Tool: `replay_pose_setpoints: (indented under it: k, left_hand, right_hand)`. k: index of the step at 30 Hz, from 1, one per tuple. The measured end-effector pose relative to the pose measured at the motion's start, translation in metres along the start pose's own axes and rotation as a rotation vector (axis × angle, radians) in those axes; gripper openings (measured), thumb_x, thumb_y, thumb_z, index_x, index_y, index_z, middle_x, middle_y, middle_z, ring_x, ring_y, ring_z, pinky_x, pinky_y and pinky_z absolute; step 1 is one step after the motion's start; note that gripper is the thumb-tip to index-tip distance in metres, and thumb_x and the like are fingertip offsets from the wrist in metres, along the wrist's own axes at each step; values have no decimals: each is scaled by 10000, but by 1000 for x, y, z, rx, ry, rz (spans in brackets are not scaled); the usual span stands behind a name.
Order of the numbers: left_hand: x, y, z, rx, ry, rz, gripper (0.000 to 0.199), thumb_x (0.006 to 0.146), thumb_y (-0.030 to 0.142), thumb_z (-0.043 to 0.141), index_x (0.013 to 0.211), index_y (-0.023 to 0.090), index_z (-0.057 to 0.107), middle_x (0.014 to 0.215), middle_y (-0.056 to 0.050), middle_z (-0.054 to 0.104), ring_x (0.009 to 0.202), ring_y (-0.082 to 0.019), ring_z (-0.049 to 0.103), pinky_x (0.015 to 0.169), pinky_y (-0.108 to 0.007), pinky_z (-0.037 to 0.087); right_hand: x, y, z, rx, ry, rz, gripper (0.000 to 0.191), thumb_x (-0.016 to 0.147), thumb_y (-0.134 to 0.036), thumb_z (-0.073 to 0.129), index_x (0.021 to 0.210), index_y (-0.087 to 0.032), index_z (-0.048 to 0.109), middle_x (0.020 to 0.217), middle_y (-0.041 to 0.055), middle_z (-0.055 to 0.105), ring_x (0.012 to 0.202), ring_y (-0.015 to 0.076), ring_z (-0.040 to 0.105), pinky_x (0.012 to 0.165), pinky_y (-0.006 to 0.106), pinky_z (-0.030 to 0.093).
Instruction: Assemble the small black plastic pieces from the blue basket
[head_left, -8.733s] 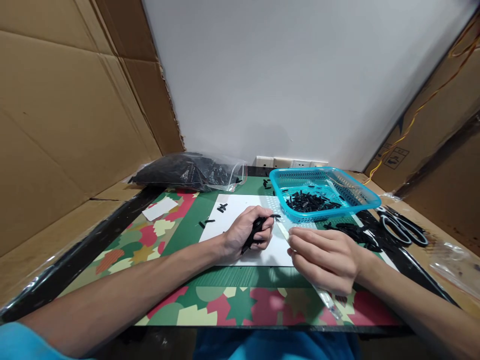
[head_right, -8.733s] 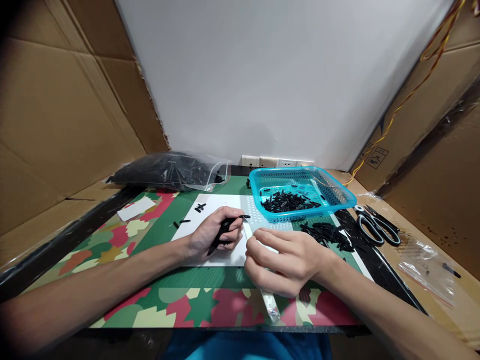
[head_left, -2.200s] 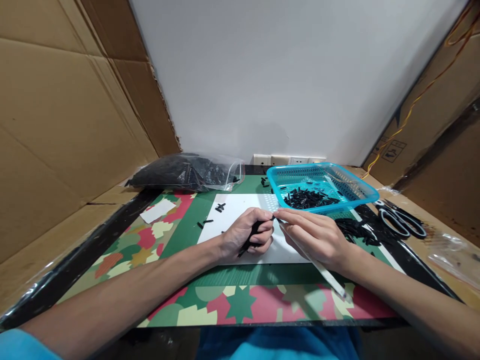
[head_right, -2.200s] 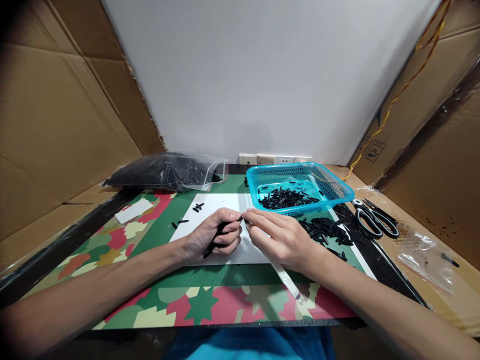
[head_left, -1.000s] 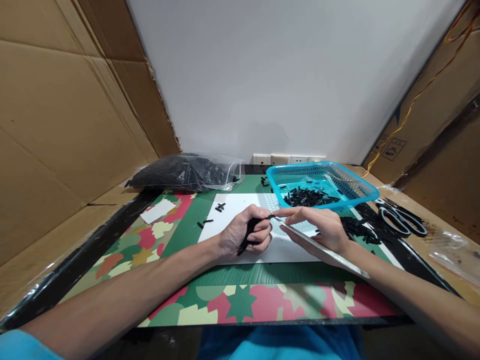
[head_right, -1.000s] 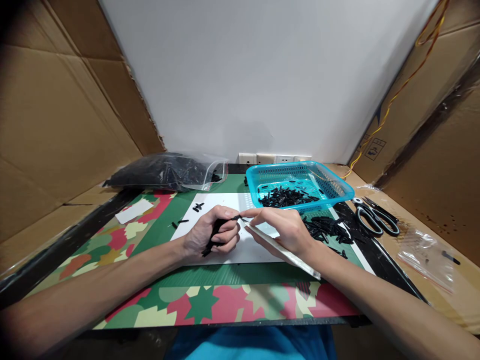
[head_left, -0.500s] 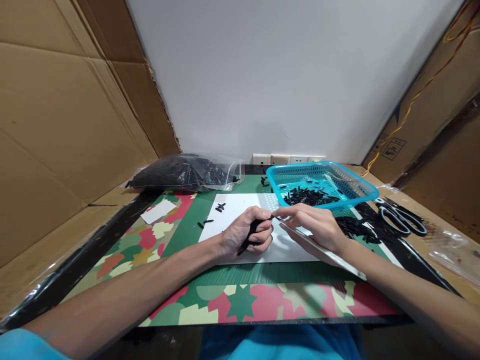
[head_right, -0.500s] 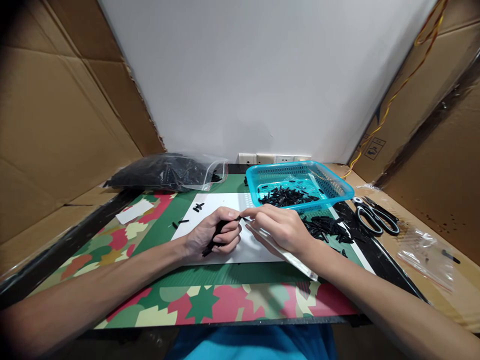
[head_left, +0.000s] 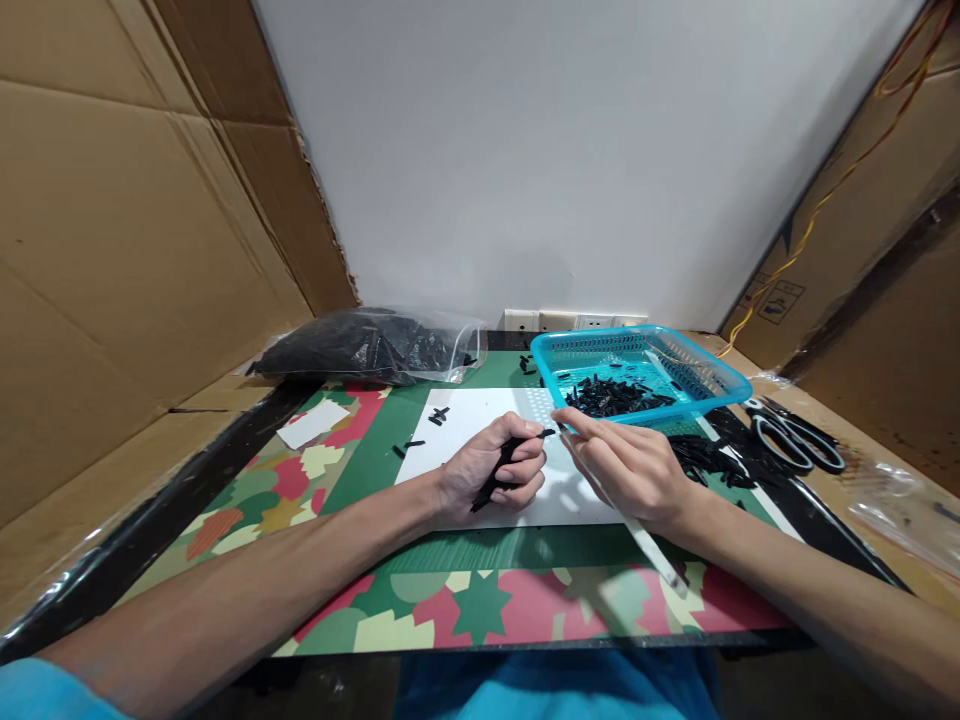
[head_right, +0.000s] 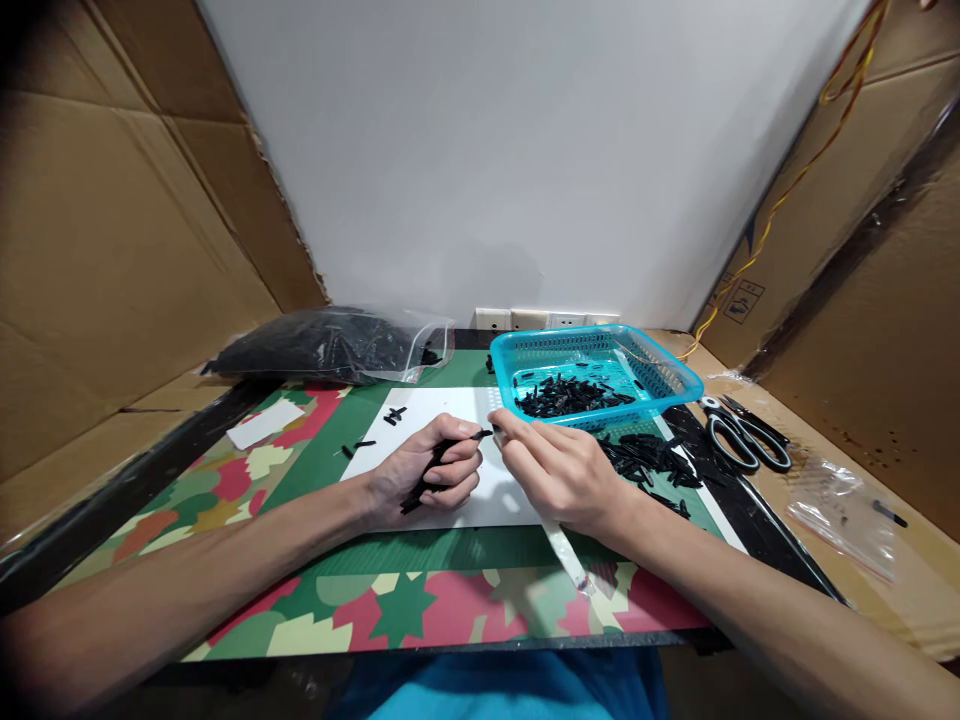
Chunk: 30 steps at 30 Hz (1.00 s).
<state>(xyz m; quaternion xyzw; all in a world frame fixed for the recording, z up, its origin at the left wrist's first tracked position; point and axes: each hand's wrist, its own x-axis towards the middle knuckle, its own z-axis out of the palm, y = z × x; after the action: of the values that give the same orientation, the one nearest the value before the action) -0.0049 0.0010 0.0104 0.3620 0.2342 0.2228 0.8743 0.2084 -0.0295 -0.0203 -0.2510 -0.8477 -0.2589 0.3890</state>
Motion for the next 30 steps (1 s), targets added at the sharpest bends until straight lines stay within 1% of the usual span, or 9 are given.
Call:
replay_pose_setpoints:
  k: [3,5,7,9,12,15,21,26,30]
  left_hand:
    - [-1,0,0,-12,-17,23,308,842,274,527,560,188,436,394,60,326,298,-63,261,312,-173,159]
    - [-2,1,0,-31,1,40,313,836,276,532,555,194,420,400,64,320,301,-66,263,309,-183,170]
    - [-2,3,0,-51,45,70,340,836,281,542,544,202,388,403,70,306,303,-65,262,308,-192,185]
    - [-2,4,0,-61,106,113,384,846,289,553,529,207,350,402,76,290,301,-60,263,312,-195,189]
    - [-1,5,0,-61,183,166,408,855,296,559,523,205,340,398,82,282,294,-54,272,316,-194,182]
    - [1,4,1,-51,233,178,375,852,299,555,541,202,371,400,83,296,291,-59,286,319,-200,193]
    - [3,3,1,18,321,225,331,826,294,577,574,202,382,418,84,315,306,-58,302,330,-187,182]
    - [3,2,2,43,314,236,333,800,311,612,588,207,378,414,92,311,303,-56,305,328,-173,191]
    - [3,3,1,19,303,223,339,822,304,591,570,201,388,407,86,310,299,-58,307,326,-176,194]
  right_hand:
    - [6,2,-7,17,51,26,134,937,-74,607,868,-185,574,1247,139,733,720,158,715,626,295,539]
    - [10,4,-13,50,80,33,140,925,-70,622,864,-190,584,1199,125,755,703,157,713,617,292,546]
    - [12,6,-16,76,76,-10,136,925,-70,621,875,-195,605,1179,115,762,751,172,720,635,300,559]
    - [12,7,-18,86,62,-110,136,917,-65,634,882,-196,624,1163,113,764,829,192,721,672,313,577]
    - [12,7,-16,69,2,-251,138,914,-64,652,849,-185,636,1147,108,756,877,188,705,707,312,584]
    - [12,5,-12,54,-86,-309,125,924,-84,657,821,-156,648,1104,105,750,856,181,686,690,306,567]
    - [13,3,-7,49,-149,-333,152,972,-104,609,846,-146,681,1009,76,751,811,164,642,705,322,521]
    - [12,4,-2,7,-209,-351,205,1006,-104,544,861,-140,684,958,87,744,794,175,610,661,329,466]
    - [12,4,2,-13,-253,-337,235,1033,-123,501,874,-145,673,889,80,725,783,182,581,653,334,439]
